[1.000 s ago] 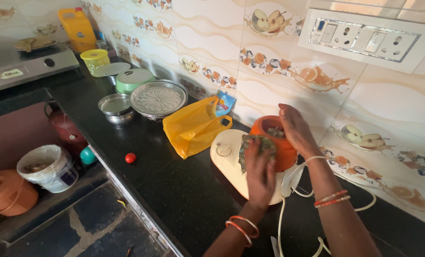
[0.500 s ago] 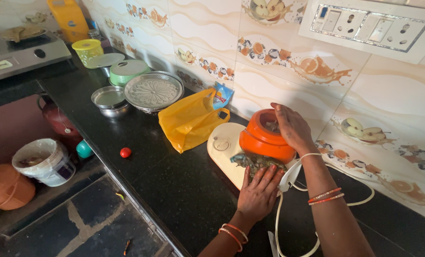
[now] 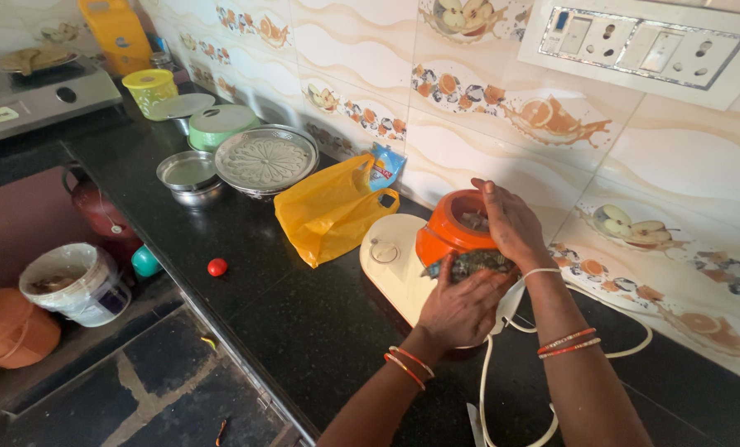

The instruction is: The person rinses a blender jar and its lid under the tap, wipes the jar, lid and a spoon with a cloth, then fits the jar onto the blender base and wipes the base and its cord.

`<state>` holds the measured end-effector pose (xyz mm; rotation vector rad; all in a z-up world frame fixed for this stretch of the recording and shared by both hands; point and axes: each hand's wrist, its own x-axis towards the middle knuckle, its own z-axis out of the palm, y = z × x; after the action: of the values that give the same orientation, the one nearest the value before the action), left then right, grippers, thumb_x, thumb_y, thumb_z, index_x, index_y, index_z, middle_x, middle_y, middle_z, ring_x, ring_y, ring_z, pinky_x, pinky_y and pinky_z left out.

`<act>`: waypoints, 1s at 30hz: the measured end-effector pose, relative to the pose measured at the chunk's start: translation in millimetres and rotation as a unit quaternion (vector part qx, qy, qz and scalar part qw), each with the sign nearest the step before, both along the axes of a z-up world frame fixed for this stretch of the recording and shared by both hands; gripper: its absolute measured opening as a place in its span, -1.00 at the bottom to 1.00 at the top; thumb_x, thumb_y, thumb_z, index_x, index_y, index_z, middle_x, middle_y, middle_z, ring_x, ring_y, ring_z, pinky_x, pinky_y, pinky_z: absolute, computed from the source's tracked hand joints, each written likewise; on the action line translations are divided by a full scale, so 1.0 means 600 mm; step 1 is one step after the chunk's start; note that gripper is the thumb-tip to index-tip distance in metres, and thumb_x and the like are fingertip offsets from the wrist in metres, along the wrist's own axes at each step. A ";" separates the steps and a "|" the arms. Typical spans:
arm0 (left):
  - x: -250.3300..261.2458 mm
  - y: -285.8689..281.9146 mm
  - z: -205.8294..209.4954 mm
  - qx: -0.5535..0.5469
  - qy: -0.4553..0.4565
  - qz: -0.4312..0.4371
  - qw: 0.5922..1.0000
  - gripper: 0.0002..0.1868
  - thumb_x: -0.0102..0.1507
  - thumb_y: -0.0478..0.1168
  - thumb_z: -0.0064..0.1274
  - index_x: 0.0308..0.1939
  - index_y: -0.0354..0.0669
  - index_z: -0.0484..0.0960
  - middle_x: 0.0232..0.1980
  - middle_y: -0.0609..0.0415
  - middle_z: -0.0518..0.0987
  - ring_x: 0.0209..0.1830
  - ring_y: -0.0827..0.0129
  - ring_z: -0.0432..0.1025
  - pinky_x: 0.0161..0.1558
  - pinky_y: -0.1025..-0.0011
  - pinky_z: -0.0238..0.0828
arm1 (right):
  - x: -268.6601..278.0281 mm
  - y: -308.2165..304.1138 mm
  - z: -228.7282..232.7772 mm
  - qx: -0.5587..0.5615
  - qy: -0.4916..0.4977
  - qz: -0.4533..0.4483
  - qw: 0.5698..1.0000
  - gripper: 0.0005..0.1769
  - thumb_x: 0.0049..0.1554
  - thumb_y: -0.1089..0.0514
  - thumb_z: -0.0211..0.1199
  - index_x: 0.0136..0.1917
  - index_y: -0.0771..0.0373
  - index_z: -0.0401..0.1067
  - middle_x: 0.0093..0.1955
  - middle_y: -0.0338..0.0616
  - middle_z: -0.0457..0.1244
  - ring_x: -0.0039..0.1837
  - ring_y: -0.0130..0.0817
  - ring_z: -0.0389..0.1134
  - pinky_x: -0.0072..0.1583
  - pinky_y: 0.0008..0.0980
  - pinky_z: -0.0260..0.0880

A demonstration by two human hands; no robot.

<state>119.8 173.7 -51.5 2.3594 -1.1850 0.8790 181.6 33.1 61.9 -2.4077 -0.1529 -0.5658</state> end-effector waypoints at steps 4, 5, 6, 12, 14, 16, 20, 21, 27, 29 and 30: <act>-0.022 0.006 -0.035 -0.083 0.030 -0.027 0.996 -0.39 0.39 -0.12 -0.15 0.56 0.03 0.31 0.45 0.23 0.44 0.37 0.34 0.36 0.54 -0.41 -0.23 | -0.001 -0.005 -0.006 -0.002 -0.012 0.008 1.000 -0.20 0.33 -0.39 -0.48 0.40 0.02 0.41 0.41 -0.08 0.27 0.44 -0.02 0.21 0.43 -0.13 0.12; -0.025 0.006 -0.047 -0.101 0.036 -0.033 0.994 -0.40 0.40 -0.11 -0.15 0.56 0.02 0.30 0.51 0.21 0.43 0.36 0.29 0.36 0.51 -0.38 -0.23 | 0.001 -0.007 -0.006 -0.003 -0.018 0.009 1.000 -0.21 0.34 -0.38 -0.47 0.40 0.03 0.40 0.41 -0.08 0.27 0.44 -0.01 0.20 0.42 -0.13 0.12; -0.031 0.004 -0.060 -0.102 0.064 -0.005 0.993 -0.40 0.40 -0.11 -0.15 0.56 0.03 0.30 0.50 0.13 0.40 0.37 0.19 0.34 0.51 -0.38 -0.26 | 0.002 -0.008 -0.006 -0.005 -0.024 0.011 1.000 -0.22 0.34 -0.37 -0.46 0.40 0.04 0.40 0.40 -0.07 0.27 0.44 -0.01 0.20 0.42 -0.12 0.11; -0.054 -0.031 -0.122 -0.268 0.088 0.151 0.947 -0.41 0.45 -0.07 -0.21 0.53 -0.23 0.21 0.60 -0.46 0.04 0.55 -0.46 -0.01 0.53 -0.29 -0.28 | -0.002 -0.004 -0.009 0.008 -0.032 0.001 0.999 -0.30 0.36 -0.31 -0.36 0.38 0.07 0.42 0.36 -0.05 0.30 0.41 -0.03 0.25 0.41 -0.15 0.16; -0.050 -0.044 -0.116 -0.349 0.063 0.132 0.926 -0.38 0.48 -0.08 -0.29 0.55 -0.36 0.14 0.64 -0.52 -0.06 0.61 -0.53 -0.14 0.52 -0.31 -0.32 | -0.006 -0.004 -0.007 0.003 -0.033 0.008 0.999 -0.29 0.36 -0.32 -0.36 0.39 0.09 0.41 0.36 -0.03 0.30 0.41 -0.03 0.25 0.40 -0.15 0.16; -0.036 -0.044 -0.096 -0.402 0.089 0.139 0.901 -0.36 0.48 -0.06 -0.34 0.58 -0.36 0.11 0.65 -0.45 -0.06 0.62 -0.46 -0.14 0.52 -0.27 -0.29 | -0.006 0.000 -0.001 0.002 -0.037 0.009 0.999 -0.29 0.36 -0.32 -0.35 0.39 0.10 0.41 0.37 -0.02 0.30 0.41 -0.02 0.25 0.40 -0.14 0.16; 0.018 -0.018 -0.050 -0.491 0.116 0.101 0.858 -0.39 0.51 -0.02 -0.41 0.54 -0.33 0.15 0.60 -0.34 0.11 0.62 -0.28 -0.02 0.56 -0.09 -0.16 | -0.015 0.004 0.002 -0.001 -0.040 0.001 0.999 -0.28 0.35 -0.34 -0.33 0.39 0.10 0.41 0.36 0.01 0.29 0.41 0.01 0.24 0.40 -0.13 0.16; 0.035 -0.009 -0.042 -0.503 0.136 0.085 0.849 -0.39 0.50 -0.01 -0.42 0.53 -0.32 0.19 0.58 -0.33 0.15 0.61 -0.23 0.02 0.55 -0.03 -0.12 | -0.016 0.005 0.002 -0.001 -0.043 0.000 0.999 -0.27 0.35 -0.35 -0.33 0.40 0.11 0.41 0.36 0.01 0.29 0.41 0.01 0.23 0.40 -0.12 0.16; 0.124 0.031 -0.051 -0.591 0.332 -0.070 0.732 -0.35 0.47 0.11 -0.40 0.38 -0.37 0.40 0.40 -0.26 0.46 0.43 -0.01 0.32 0.45 0.22 0.12 | -0.016 0.008 0.007 0.000 -0.040 -0.002 0.999 -0.26 0.34 -0.37 -0.31 0.38 0.11 0.42 0.33 0.00 0.31 0.39 0.00 0.26 0.38 -0.13 0.18; 0.148 0.038 -0.071 -0.598 0.383 -0.098 0.697 -0.30 0.46 0.14 -0.38 0.40 -0.40 0.38 0.41 -0.25 0.45 0.43 0.01 0.30 0.43 0.26 0.12 | -0.016 0.009 0.006 0.007 -0.032 -0.005 0.999 -0.26 0.34 -0.38 -0.31 0.36 0.11 0.43 0.33 -0.01 0.31 0.37 -0.02 0.28 0.37 -0.13 0.19; 0.158 0.040 -0.082 -0.594 0.403 -0.086 0.691 -0.30 0.46 0.15 -0.40 0.43 -0.38 0.32 0.45 -0.20 0.39 0.47 0.07 0.24 0.45 0.29 0.07 | -0.016 0.009 0.005 0.011 -0.027 -0.007 1.000 -0.26 0.33 -0.38 -0.31 0.36 0.10 0.43 0.33 -0.02 0.31 0.36 -0.03 0.29 0.36 -0.13 0.20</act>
<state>214.6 198.0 -100.8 1.1947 -0.2229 0.2387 171.8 38.7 64.9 -2.3754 -0.1533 -0.6370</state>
